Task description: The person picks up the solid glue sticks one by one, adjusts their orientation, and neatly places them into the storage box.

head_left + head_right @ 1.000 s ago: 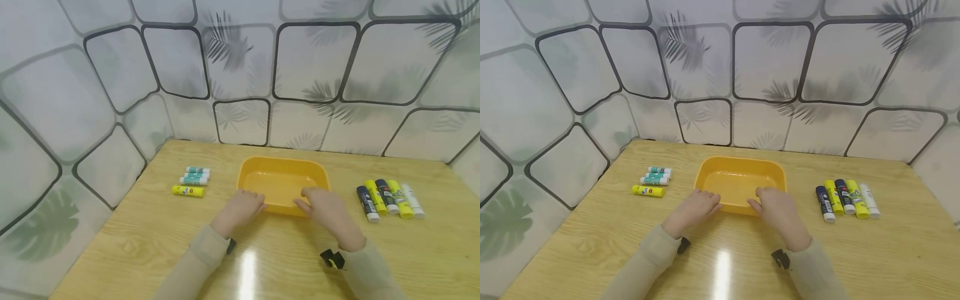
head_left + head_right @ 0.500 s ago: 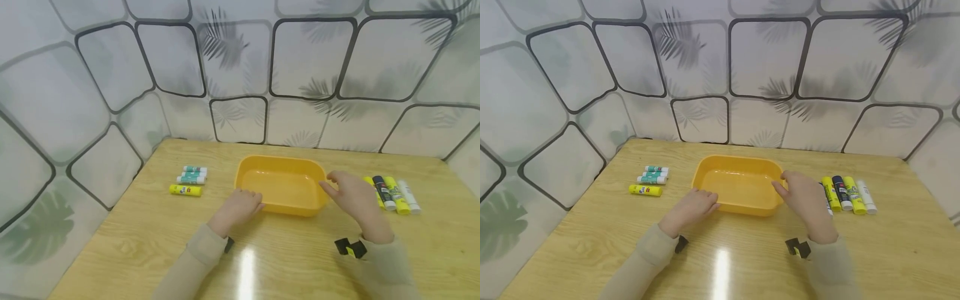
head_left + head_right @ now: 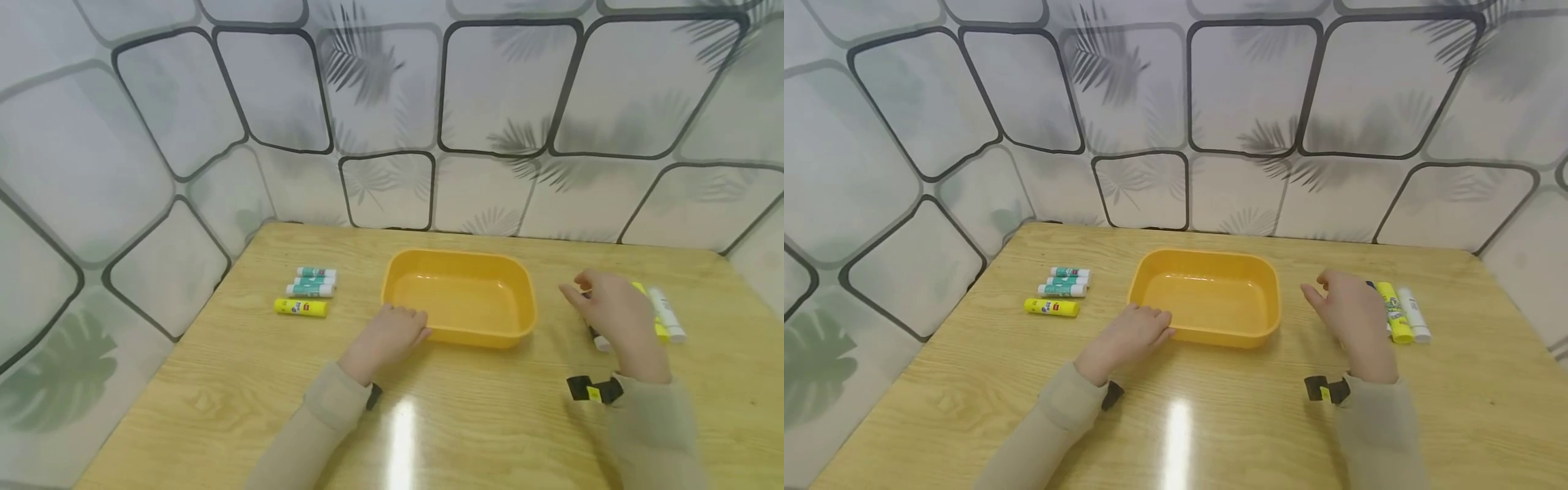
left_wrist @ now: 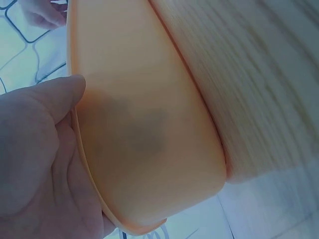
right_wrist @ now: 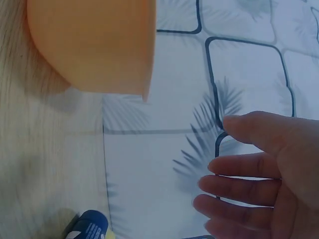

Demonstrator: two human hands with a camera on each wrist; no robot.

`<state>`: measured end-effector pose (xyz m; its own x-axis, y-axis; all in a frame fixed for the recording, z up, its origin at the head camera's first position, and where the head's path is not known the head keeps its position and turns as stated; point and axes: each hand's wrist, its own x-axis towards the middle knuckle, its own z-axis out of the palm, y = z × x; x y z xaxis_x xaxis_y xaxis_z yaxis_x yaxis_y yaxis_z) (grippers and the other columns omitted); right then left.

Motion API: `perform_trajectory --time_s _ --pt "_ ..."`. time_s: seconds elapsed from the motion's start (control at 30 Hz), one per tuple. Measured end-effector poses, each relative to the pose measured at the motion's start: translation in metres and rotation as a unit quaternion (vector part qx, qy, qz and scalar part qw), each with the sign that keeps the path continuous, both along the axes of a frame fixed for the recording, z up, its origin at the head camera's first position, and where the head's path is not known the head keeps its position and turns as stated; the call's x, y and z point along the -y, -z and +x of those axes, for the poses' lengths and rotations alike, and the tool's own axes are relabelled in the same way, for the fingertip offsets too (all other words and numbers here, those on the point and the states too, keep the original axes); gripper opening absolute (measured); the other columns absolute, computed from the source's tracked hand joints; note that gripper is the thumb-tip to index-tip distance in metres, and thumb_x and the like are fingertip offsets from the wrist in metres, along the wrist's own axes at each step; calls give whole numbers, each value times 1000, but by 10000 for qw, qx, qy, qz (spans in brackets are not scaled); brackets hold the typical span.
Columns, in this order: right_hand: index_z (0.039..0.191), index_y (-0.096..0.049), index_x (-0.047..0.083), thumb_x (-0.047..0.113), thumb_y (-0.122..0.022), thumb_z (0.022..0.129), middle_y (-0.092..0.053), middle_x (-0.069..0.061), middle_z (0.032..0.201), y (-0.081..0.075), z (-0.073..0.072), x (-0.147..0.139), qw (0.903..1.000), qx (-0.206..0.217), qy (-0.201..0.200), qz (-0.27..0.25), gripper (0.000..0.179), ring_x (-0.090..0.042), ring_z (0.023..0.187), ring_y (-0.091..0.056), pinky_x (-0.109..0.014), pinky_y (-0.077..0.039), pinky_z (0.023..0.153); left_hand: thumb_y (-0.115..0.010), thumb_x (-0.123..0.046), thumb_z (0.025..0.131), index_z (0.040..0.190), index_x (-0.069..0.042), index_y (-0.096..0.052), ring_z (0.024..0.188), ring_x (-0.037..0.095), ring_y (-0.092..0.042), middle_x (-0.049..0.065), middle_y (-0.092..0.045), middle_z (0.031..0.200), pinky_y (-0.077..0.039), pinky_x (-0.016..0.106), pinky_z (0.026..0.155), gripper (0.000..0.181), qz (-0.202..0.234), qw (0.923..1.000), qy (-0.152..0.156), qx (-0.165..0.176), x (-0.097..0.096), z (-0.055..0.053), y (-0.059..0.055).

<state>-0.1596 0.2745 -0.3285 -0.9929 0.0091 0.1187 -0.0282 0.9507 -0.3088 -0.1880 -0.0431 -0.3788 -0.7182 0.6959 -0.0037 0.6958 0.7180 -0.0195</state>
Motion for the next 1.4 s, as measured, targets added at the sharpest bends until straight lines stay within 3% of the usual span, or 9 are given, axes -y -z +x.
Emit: perform_trajectory --time_s 0.17,0.4,0.6,0.7,0.83,1.0,1.4 --pt "108 -53 -8 38 -51 87 -55 -29 102 11 -7 -14 9996 126 231 30 50 -39 79 -56 -38 -44 46 -38 -33 95 86 -13 -50 62 13 -45 -3 -50 70 -33 27 60 25 -4 10000 -40 1 0 2 -1" --pt "104 -53 -10 26 -53 84 -57 -25 89 22 -9 -22 9977 486 462 34 42 -22 56 -49 -32 -36 41 -37 -34 95 85 -14 -49 60 12 -43 -3 -48 69 -32 26 58 26 -126 9999 -23 -84 -1 2 2" --pt "105 -50 -13 26 -55 84 -55 -30 94 29 -12 -26 9940 901 589 192 44 -30 65 -55 -36 -40 45 -38 -34 95 84 -14 -50 60 12 -44 -3 -49 68 -32 26 57 26 -112 9998 2 -173 -1 2 3" --pt "102 -52 -11 25 -55 84 -56 -27 86 31 -13 -28 9929 1009 586 244 40 -29 61 -53 -37 -39 45 -38 -34 95 83 -14 -49 60 12 -44 -3 -48 68 -32 26 58 26 -77 9998 -8 -155 -1 2 3" --pt "83 -54 -5 24 -54 84 -53 -14 67 34 -13 -29 9910 1119 713 162 29 -24 55 -47 -34 -35 46 -38 -34 95 83 -14 -49 60 12 -44 -4 -47 67 -32 26 59 26 -30 9999 -7 -149 -1 3 1" --pt "68 -49 3 22 -53 84 -47 -8 60 37 -13 -30 9891 1203 838 106 25 -22 53 -45 -34 -34 47 -38 -34 95 82 -14 -49 59 12 -44 -4 -46 66 -32 26 59 27 6 9998 8 -182 -1 2 0" --pt "70 -53 2 23 -52 84 -51 -13 65 40 -18 -30 9859 1450 810 216 25 -26 57 -50 -37 -37 46 -36 -35 95 83 -15 -50 61 12 -45 -4 -48 68 -33 28 61 27 23 10000 -41 -82 -1 0 1"
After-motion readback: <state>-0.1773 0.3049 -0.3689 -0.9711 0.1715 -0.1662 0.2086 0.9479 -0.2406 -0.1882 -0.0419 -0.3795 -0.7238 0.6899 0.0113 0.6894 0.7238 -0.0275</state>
